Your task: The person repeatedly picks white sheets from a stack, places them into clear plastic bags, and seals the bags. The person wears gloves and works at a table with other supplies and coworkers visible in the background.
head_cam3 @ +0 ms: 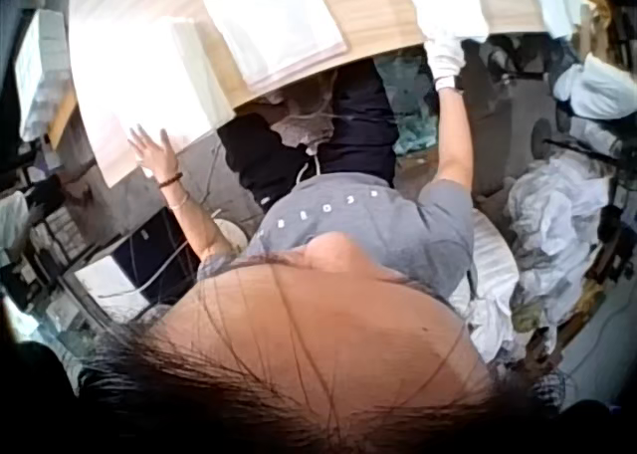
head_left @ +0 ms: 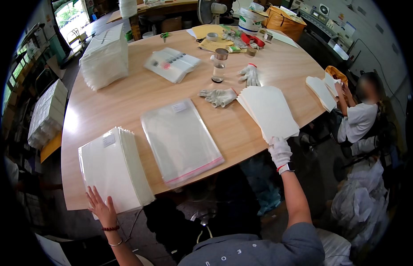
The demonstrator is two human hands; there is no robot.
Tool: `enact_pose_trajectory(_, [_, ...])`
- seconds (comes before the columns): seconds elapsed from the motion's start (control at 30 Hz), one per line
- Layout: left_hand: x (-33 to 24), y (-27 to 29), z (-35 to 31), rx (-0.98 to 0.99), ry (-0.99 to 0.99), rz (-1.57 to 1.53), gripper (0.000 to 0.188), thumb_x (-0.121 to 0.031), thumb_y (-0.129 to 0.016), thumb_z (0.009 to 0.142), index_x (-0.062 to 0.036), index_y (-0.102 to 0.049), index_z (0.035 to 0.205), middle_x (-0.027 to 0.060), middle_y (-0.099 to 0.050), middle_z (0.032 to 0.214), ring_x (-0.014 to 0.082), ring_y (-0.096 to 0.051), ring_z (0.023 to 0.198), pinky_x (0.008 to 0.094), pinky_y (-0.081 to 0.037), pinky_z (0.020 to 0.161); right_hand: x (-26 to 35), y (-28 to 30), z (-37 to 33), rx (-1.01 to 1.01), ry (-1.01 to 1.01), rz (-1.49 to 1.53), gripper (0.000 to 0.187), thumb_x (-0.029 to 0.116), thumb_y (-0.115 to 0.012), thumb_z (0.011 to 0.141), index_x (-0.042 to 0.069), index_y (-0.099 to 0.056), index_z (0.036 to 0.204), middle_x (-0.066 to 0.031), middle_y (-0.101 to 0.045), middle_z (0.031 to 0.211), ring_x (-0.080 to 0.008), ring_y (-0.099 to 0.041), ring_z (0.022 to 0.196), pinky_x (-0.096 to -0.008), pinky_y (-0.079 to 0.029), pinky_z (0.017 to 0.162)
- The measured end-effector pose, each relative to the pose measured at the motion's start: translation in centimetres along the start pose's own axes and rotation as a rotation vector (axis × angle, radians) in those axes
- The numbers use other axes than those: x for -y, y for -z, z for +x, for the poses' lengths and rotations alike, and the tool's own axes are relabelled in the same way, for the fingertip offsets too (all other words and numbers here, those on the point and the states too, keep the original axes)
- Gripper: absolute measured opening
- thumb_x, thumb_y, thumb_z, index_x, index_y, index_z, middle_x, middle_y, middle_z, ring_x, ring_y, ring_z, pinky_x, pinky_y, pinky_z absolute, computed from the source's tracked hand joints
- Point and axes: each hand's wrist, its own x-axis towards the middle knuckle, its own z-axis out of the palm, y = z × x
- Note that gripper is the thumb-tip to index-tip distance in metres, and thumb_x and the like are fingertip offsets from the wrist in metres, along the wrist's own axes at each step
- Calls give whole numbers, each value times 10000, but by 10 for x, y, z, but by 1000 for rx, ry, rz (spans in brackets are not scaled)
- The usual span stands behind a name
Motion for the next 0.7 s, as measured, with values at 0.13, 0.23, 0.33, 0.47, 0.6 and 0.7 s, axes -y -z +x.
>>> enact_pose_trajectory(0.13, [-58,36,-11,-144,-197,-594,451,-194,-486,852,-47,-377,1264,144,-402,1282,301,-360,1200,431,-286,970,-26,-8,4,-78,44,191,278,242,-594,722,52,-542,919,-144,-569,740,-346,-559,692,-422,-466,655])
enact_pose_trajectory(0.23, [-127,43,-19,151,-351,-880,239,12,-515,762,-5,-566,995,151,-586,980,301,-558,927,360,-426,823,-28,-6,7,52,-278,859,210,239,-572,785,45,-511,837,-121,-590,700,-217,-529,480,-337,-440,440])
enact_pose_trajectory(0.33, [-192,2,-5,307,-603,-904,293,-16,-533,752,-31,-547,1044,169,-533,1102,324,-528,987,357,-435,834,-39,-11,19,-18,-961,1830,237,268,-590,800,112,-434,715,-35,-491,588,-90,-355,341,-219,-266,300])
enact_pose_trajectory(0.47, [-233,-74,0,160,-580,-360,313,-70,-535,737,-18,-537,1045,160,-471,1153,335,-520,911,372,-455,768,-38,17,52,-141,-1096,1791,193,309,-593,804,155,-481,772,38,-390,519,-67,-323,353,-209,-251,313])
enact_pose_trajectory(0.6, [-239,-95,13,123,-718,-110,170,-101,-496,745,-31,-558,886,128,-537,985,297,-533,830,363,-468,698,-62,8,54,-129,-840,1613,100,206,-525,834,132,-469,799,17,-419,580,-74,-365,399,-217,-298,338])
enact_pose_trajectory(0.7, [-231,-103,27,185,-626,-200,142,-122,-488,769,-42,-560,861,118,-570,947,292,-540,847,377,-457,705,-27,41,11,-55,-611,1548,214,142,-470,844,32,-486,1027,-11,-491,798,-92,-458,571,-244,-395,437])
